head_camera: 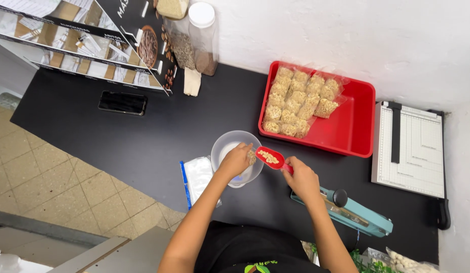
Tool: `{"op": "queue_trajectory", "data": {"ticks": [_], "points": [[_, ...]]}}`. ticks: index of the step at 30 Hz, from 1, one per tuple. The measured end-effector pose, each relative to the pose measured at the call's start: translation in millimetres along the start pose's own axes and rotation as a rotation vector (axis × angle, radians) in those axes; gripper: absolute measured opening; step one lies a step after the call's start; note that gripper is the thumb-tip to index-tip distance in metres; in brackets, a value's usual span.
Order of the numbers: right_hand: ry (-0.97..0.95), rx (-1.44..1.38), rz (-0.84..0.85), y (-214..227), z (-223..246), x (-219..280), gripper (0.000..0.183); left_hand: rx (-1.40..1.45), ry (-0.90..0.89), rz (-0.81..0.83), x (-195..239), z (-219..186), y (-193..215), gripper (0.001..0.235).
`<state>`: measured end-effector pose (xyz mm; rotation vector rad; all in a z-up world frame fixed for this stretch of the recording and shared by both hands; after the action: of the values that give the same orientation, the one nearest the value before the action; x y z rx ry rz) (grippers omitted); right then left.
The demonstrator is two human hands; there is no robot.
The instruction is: The person scoops peanuts from a large bag into a small plastic bag using a red scoop, weighs the small bag on a scale, and then places the small bag into a red tray containing other packaged bags.
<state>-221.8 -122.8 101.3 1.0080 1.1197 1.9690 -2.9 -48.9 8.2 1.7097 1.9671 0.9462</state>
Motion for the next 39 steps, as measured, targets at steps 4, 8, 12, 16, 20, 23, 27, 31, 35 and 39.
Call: {"op": "queue_trajectory", "data": {"ticks": [4,8,12,16,20,23,27,31,35,39], "points": [[0.033,0.064,-0.008,-1,0,-6,0.025,0.041,-0.012,0.012,-8,6,-2,0.047],[0.080,0.142,0.032,-5,-3,-23,0.026,0.032,-0.022,-0.032,-9,5,-1,0.037],[0.108,0.148,0.002,5,-1,-40,0.026,-0.014,0.065,-0.012,-19,2,-6,0.033],[0.154,0.220,0.032,13,8,-48,0.025,0.021,0.055,-0.065,-40,20,-27,0.027],[0.209,0.378,0.003,5,2,-61,0.025,0.012,0.054,-0.123,-42,17,-25,0.028],[0.263,0.422,-0.007,5,4,-66,0.022,0.095,0.046,-0.183,-56,32,-45,0.028],[0.317,0.459,0.029,15,15,-65,0.023,0.197,0.107,-0.216,-55,35,-50,0.027],[0.355,0.501,0.060,18,16,-71,0.021,0.221,0.190,-0.246,-45,29,-44,0.024],[0.335,0.473,0.105,17,19,-70,0.023,0.265,0.254,-0.148,-26,4,-16,0.027],[0.295,0.431,0.109,21,24,-60,0.022,0.343,0.223,-0.119,-25,11,-20,0.028]]}}
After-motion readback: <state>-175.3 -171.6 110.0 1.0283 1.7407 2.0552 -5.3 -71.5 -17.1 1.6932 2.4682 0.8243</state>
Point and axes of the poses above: each hand's wrist, its own x-axis away from the middle knuckle, its own y-axis out of the back of the hand, z = x × y, the point moved 1 cm from there along -x, towards the middle knuckle
